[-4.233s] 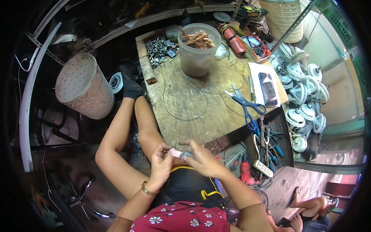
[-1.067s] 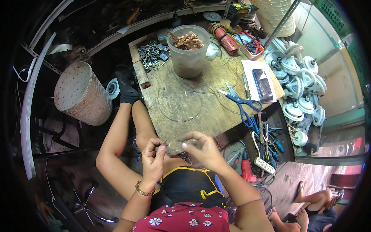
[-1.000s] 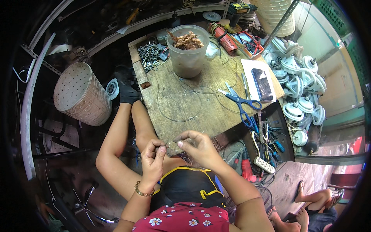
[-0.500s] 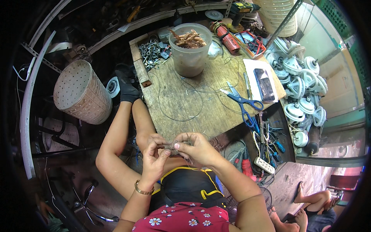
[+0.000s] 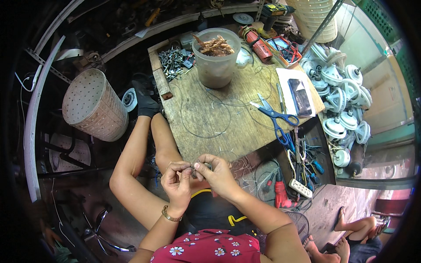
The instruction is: The person winds thin copper wire around a small rectangular component by hand and secures it with pieces of adhesive tape using a utility knife.
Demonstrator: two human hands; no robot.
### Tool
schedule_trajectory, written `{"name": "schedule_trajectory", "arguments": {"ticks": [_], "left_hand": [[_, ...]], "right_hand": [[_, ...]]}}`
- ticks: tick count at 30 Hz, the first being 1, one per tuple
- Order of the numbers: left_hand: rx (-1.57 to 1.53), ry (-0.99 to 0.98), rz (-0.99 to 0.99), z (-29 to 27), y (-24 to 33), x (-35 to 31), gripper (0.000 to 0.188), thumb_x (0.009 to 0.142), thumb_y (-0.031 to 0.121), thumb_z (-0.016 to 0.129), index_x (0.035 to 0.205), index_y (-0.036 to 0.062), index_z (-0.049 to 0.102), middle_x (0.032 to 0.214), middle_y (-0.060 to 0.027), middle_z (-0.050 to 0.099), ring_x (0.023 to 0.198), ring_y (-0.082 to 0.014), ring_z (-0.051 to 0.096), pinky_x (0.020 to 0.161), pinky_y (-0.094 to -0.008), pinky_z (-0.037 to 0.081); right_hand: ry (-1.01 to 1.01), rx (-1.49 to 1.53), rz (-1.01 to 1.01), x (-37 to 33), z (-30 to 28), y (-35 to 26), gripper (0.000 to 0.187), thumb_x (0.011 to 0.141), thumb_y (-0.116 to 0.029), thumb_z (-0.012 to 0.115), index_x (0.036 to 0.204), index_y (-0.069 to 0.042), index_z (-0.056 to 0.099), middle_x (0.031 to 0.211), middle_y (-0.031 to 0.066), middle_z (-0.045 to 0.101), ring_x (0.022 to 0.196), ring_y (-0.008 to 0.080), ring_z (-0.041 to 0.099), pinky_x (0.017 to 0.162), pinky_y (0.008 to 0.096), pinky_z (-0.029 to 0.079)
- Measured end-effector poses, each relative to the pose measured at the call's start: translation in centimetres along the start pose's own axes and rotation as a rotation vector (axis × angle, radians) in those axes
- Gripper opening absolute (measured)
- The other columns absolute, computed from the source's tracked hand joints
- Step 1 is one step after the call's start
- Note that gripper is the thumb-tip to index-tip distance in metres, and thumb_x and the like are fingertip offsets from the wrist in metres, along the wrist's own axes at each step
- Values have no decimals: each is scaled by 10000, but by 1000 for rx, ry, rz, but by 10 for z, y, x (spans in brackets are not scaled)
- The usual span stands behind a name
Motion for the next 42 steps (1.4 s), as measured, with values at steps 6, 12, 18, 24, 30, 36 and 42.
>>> {"name": "schedule_trajectory", "arguments": {"ticks": [6,12,18,24,30,36,42], "left_hand": [[-693,162,-415,-3,-44,-4,77,917,136,548,922,70,510,1008,-118,609,907,-195,577,855,-300,453],[-1116,196,-539,-7,-61,4,139,943,193,488,852,89,501,823,-22,561,887,-186,592,901,-376,481],[-1031,140,-559,-59,-64,24,130,959,174,461,852,100,466,690,23,417,569,-77,428,677,-243,507],[798,-505,256,2,8,22,144,777,66,604,891,7,539,810,-152,519,782,-316,520,706,-389,444],[867,-579,292,14,13,15,169,725,65,642,877,13,592,782,-128,569,756,-297,537,654,-388,456],[545,-647,125,1,11,16,47,732,66,658,774,48,672,674,-76,648,581,-235,615,525,-325,478],[428,-698,42,-15,16,16,71,747,50,651,808,42,686,736,-99,671,619,-213,649,578,-289,498]], "right_hand": [[80,354,-49,11,-16,-14,208,917,-251,510,935,-44,517,828,90,579,707,138,541,671,280,471],[-95,812,-118,31,-20,-1,229,922,-302,502,898,-74,492,762,52,513,784,214,545,982,480,384],[-103,560,-190,33,-70,-28,107,938,-233,477,897,-136,494,623,-16,390,482,98,349,698,412,495],[-155,-1251,-653,12,-9,-47,274,651,-19,631,918,-50,577,778,129,611,722,279,617,615,367,479],[-288,-1503,-762,8,14,-43,209,616,-103,639,823,-91,614,640,86,588,688,270,621,596,375,490],[-582,-1293,-756,-3,8,-40,191,666,-174,616,841,-103,636,647,73,595,663,255,611,590,362,484],[-568,-1226,-791,-19,-8,-63,188,678,-193,613,832,-85,613,672,61,605,656,248,600,577,354,475]]}}
Point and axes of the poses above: each hand's wrist, its own x-axis towards the middle knuckle, its own z-axis out of the palm, y = z × x, the point moved 7 cm from there along x, towards the middle knuckle
